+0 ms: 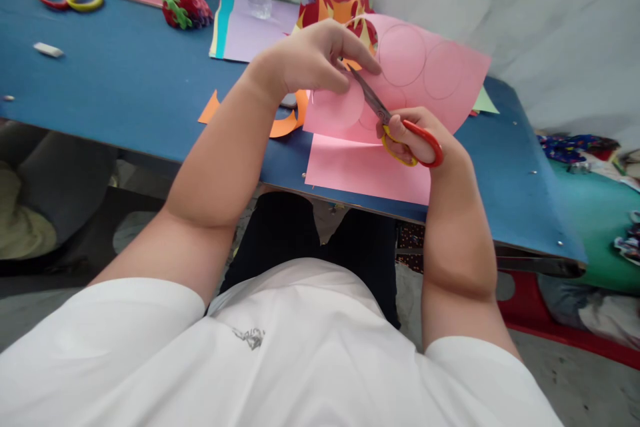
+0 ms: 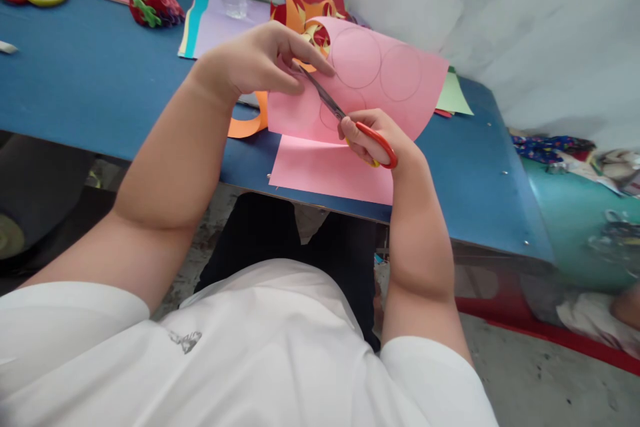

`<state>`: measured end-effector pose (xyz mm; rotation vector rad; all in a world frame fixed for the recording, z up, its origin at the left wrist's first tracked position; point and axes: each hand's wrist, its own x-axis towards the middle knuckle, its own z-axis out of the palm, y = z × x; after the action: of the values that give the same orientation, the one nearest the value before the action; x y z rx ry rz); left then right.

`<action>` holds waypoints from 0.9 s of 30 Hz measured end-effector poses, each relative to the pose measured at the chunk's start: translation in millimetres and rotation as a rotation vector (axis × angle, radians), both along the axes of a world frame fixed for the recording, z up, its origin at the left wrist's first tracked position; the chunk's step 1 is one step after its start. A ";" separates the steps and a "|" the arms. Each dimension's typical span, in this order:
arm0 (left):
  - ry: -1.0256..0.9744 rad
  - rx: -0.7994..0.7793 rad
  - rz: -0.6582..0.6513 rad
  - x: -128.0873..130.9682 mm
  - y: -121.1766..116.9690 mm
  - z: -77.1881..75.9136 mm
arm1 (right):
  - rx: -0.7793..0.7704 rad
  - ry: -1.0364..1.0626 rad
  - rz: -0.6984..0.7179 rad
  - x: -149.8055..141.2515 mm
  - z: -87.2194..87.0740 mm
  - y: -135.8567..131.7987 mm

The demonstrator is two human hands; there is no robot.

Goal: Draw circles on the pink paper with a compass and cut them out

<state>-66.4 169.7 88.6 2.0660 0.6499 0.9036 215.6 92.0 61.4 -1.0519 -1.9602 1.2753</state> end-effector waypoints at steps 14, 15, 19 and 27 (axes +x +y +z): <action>-0.341 -0.061 0.126 7.6 14.7 -10.2 | 0.114 0.047 -0.152 0.2 -6.9 7.2; -0.376 -0.093 0.123 9.2 11.9 -9.7 | 0.127 0.054 -0.184 -1.3 -7.9 8.4; -0.371 -0.231 0.104 16.8 3.0 -10.3 | 0.191 0.081 -0.288 -8.7 -13.1 12.6; -0.365 -0.122 0.260 34.9 9.2 -28.6 | 0.225 0.108 -0.353 -14.6 -25.3 19.3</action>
<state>-31.6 178.9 60.1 1.6726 0.7615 1.3168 201.0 111.3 36.1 -1.1273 -1.6976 0.8801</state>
